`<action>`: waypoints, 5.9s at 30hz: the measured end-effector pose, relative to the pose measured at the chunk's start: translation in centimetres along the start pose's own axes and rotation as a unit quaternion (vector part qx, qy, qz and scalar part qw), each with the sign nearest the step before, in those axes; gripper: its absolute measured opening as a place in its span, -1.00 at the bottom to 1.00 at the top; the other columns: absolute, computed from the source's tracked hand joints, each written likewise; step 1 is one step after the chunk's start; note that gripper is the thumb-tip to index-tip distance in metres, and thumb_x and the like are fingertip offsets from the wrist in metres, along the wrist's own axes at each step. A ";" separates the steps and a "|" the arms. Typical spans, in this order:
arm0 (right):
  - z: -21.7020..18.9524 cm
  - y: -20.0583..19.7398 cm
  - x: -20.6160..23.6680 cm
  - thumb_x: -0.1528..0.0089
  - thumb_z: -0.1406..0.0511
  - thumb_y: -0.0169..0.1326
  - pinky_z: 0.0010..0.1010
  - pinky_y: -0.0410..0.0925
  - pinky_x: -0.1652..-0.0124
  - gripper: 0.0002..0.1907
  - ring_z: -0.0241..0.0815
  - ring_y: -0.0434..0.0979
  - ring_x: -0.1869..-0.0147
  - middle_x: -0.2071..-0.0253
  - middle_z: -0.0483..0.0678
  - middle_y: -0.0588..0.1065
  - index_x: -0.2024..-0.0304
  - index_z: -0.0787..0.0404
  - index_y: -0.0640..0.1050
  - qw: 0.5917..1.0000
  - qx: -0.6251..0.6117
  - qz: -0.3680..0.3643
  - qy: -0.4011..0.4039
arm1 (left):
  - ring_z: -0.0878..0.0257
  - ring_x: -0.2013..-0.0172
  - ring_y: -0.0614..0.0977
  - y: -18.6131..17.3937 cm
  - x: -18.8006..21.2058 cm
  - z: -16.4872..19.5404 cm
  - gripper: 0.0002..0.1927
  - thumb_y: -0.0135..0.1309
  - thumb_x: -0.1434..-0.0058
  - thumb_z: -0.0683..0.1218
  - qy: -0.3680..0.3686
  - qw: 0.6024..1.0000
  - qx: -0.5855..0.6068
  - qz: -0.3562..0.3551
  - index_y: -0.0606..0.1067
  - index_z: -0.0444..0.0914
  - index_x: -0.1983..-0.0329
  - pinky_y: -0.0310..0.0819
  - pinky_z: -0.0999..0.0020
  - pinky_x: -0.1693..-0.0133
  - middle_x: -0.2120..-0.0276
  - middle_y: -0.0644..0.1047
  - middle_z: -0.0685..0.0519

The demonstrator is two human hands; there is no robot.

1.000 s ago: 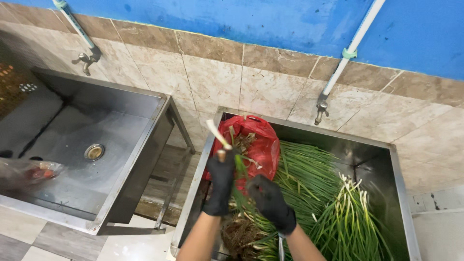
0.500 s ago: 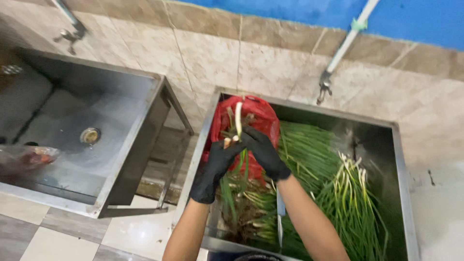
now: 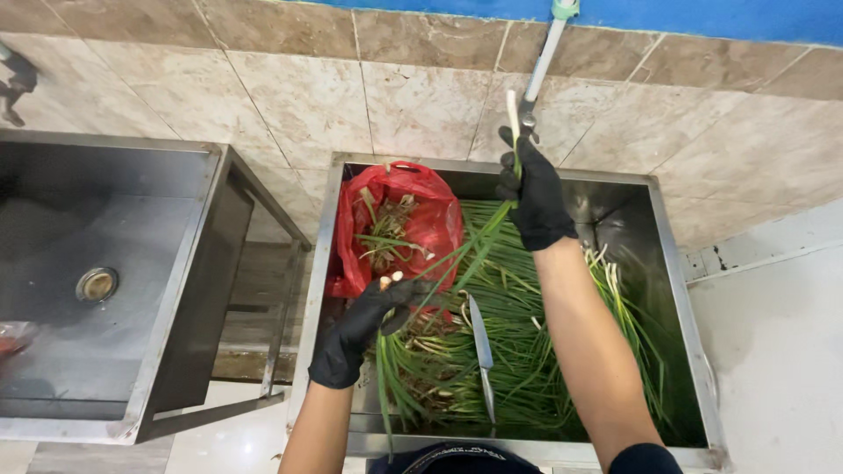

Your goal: The person stands at a stainless steel sink filled with green onions and trims them one at a time. They hold each bunch, cut off the root ends with a knife, and drop the discarded roots and trimmings into a red plastic bag inside the sink while placing trimmed onions aside.

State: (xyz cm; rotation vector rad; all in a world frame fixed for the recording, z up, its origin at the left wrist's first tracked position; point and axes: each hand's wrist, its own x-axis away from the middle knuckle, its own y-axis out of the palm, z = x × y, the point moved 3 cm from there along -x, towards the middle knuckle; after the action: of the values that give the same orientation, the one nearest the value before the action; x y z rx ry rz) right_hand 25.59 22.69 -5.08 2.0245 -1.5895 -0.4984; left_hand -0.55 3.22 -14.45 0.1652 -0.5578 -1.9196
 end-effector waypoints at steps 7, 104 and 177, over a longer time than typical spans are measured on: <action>-2.3 -0.2 1.5 -0.45 0.10 -0.05 -0.59 0.07 0.51 -0.50 -0.46 0.15 0.52 0.35 -0.26 0.36 -0.35 0.22 0.38 1.000 0.001 -0.025 0.012 | 0.47 0.64 0.29 1.7 -0.1 1.5 -0.57 -0.01 -0.44 0.00 -0.003 1.000 -0.014 0.000 0.55 -0.37 -0.21 0.08 0.48 0.58 0.20 0.63 0.04; 7.7 6.9 3.8 -0.32 0.33 0.11 -0.45 0.40 0.12 -0.83 -0.35 0.51 0.17 0.26 -0.08 0.59 0.14 0.32 0.60 0.877 0.437 -0.143 -0.144 | 0.10 0.28 0.70 0.6 -0.3 8.5 -0.73 0.17 -0.22 -0.04 0.143 0.877 -0.373 0.268 0.59 -0.19 0.03 0.52 0.24 0.25 0.29 0.65 -0.09; 14.4 5.2 12.8 -0.35 0.24 0.08 -0.42 0.42 0.14 -0.73 -0.31 0.53 0.21 0.26 -0.08 0.55 0.02 0.31 0.57 0.883 0.367 -0.245 0.157 | 0.48 0.65 0.30 -6.5 -0.6 6.1 -0.79 0.27 -0.24 -0.02 0.145 0.906 0.023 0.397 0.49 -0.18 0.35 0.05 0.47 0.58 0.61 0.38 0.28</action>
State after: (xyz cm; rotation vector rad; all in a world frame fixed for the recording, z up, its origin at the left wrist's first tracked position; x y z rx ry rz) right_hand 16.42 6.90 -13.16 2.9093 -1.1348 0.3363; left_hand -7.92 7.65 -12.12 0.2102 -0.3814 -1.0614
